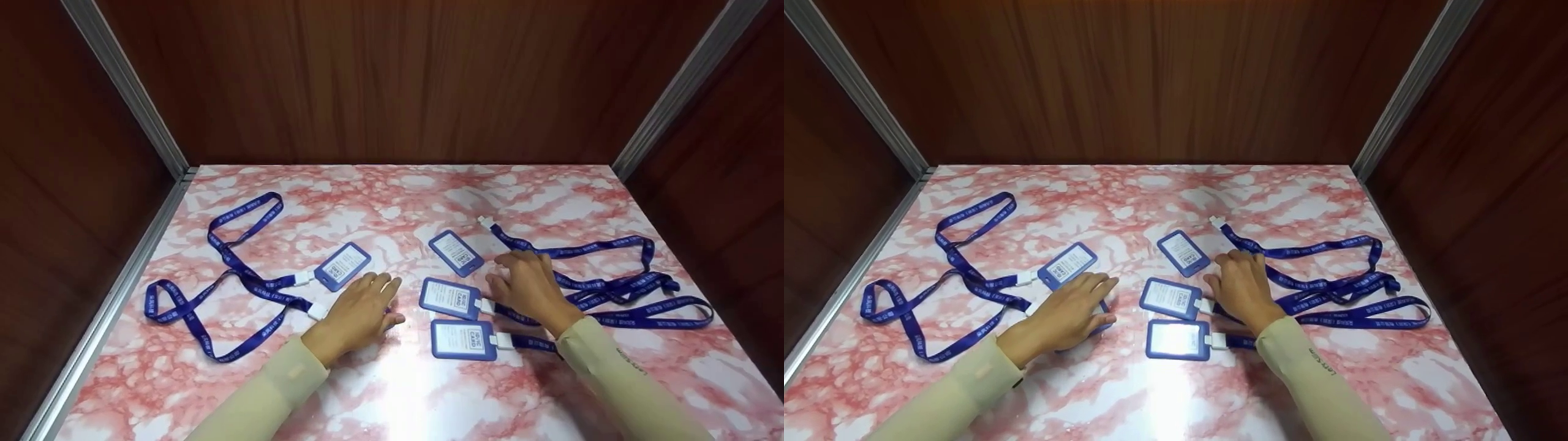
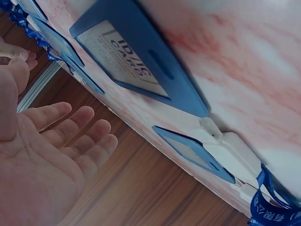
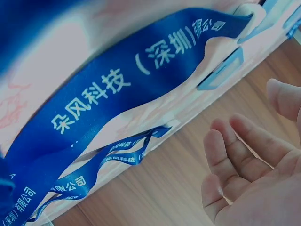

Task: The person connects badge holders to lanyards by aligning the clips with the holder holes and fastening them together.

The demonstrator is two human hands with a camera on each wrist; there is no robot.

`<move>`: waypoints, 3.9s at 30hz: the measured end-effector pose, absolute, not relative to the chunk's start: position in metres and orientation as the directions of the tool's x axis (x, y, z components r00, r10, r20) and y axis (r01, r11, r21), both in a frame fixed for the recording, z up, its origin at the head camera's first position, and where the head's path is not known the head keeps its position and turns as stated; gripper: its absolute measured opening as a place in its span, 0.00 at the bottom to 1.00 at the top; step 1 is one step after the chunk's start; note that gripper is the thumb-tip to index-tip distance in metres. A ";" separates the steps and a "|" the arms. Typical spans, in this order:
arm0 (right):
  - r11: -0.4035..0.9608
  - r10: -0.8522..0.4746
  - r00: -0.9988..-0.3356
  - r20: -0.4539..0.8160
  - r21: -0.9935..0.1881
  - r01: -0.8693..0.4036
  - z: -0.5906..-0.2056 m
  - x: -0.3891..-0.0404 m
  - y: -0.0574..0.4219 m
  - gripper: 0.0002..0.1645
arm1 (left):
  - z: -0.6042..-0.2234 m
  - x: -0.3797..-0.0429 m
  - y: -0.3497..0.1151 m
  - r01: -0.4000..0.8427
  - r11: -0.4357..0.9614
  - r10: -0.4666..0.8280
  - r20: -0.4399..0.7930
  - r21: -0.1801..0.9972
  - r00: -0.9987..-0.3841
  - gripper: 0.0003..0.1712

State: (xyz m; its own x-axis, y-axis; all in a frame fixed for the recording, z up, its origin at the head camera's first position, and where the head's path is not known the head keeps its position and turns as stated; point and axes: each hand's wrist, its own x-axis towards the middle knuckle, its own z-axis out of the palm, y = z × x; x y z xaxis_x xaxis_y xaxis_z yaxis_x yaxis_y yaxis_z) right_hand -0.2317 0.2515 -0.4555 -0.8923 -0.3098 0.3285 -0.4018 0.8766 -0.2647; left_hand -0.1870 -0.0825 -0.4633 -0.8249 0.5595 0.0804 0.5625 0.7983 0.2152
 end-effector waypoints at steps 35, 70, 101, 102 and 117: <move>0.907 -0.241 -0.943 0.230 -0.292 -0.303 -0.440 -0.276 0.253 0.26 | -0.464 -0.172 -0.097 0.517 0.828 0.525 0.022 0.219 -0.851 0.41; 0.953 -0.163 -0.974 0.156 -0.229 -0.196 -0.452 -0.326 0.252 0.29 | -0.467 -0.168 -0.102 0.529 0.830 0.525 0.075 0.175 -0.848 0.41; 0.961 -0.095 -0.979 0.181 -0.242 -0.138 -0.476 -0.350 0.251 0.17 | -0.470 -0.172 -0.098 0.544 0.823 0.537 0.084 0.164 -0.839 0.40; 0.961 -0.096 -0.977 0.190 -0.239 -0.141 -0.476 -0.350 0.250 0.15 | -0.471 -0.173 -0.098 0.543 0.823 0.537 0.085 0.164 -0.839 0.40; 0.966 -0.095 -0.977 0.189 -0.219 -0.136 -0.480 -0.356 0.244 0.15 | -0.470 -0.175 -0.093 0.547 0.821 0.542 0.081 0.165 -0.837 0.40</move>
